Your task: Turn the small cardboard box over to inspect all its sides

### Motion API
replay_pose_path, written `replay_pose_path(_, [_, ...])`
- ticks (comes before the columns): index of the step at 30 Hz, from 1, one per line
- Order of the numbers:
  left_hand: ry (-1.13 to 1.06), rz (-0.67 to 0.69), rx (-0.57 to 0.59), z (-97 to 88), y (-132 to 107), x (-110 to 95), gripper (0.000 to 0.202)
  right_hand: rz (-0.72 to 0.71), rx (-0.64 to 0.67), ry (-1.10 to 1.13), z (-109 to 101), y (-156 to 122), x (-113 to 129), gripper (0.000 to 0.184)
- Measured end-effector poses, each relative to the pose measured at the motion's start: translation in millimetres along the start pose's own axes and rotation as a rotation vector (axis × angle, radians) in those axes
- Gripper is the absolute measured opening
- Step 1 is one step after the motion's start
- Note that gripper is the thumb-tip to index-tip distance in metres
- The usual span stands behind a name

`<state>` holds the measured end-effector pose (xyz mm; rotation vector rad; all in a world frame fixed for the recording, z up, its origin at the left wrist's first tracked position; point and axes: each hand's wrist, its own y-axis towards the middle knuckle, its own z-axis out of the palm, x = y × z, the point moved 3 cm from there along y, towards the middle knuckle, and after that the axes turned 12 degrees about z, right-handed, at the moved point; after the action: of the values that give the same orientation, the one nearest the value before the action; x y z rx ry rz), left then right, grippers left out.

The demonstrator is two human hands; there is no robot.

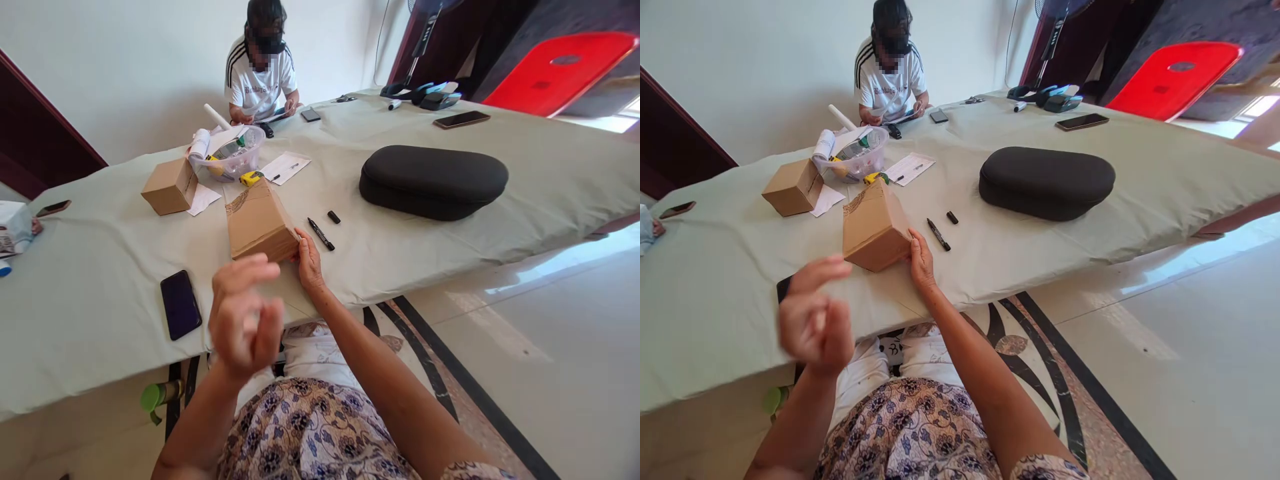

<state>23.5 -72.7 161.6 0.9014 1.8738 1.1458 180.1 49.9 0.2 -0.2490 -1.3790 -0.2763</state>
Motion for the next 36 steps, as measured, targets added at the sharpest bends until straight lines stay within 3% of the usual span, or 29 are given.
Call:
replay_pose_path(2, [0.074, -0.016, -0.014, 12.8, 5.2, 21.4, 0.011, 0.002, 0.0, 0.005, 0.2, -1.1, 1.4, 0.059])
replay_pose_path(5, [0.227, -0.177, 0.079, 33.7, 4.0, 60.5, 0.04, -0.009, -0.001, 0.002, -0.5, -2.0, 2.0, 0.057])
replay_pose_path(7, [0.194, -0.266, 0.116, 44.1, -2.9, 78.4, 0.057, -0.032, 0.018, -0.004, -1.1, -2.3, 1.6, 0.055])
replay_pose_path(11, [0.044, -0.373, 0.121, 56.3, -20.7, 86.4, 0.068, -0.117, 0.055, -0.037, -2.9, -4.6, 3.4, 0.052])
replay_pose_path(16, [0.248, -0.439, 0.09, 56.0, -28.9, 82.8, 0.081, -0.248, 0.094, -0.096, -3.9, -13.2, 10.1, 0.05])
replay_pose_path(20, [0.254, -0.534, 0.034, 49.1, -36.1, 91.8, 0.075, -0.241, 0.186, -0.07, -0.8, -16.7, 7.7, 0.058])
replay_pose_path(24, [0.041, -0.725, -0.118, 42.9, -57.0, 104.8, 0.063, -0.26, 0.281, -0.132, 5.4, -16.4, 6.2, 0.049])
replay_pose_path(26, [-0.055, -0.758, -0.162, 42.4, -66.9, 109.1, 0.058, -0.276, 0.282, -0.16, 7.3, -15.6, 6.6, 0.045])
replay_pose_path(31, [-0.129, -0.71, -0.164, 43.8, -88.7, 120.8, 0.053, -0.226, 0.244, -0.14, 8.5, -11.5, 2.0, 0.039])
replay_pose_path(36, [-0.177, -0.791, -0.106, 47.3, -120.1, 140.3, 0.051, -0.206, 0.262, -0.105, 8.7, -5.8, -6.5, 0.037])
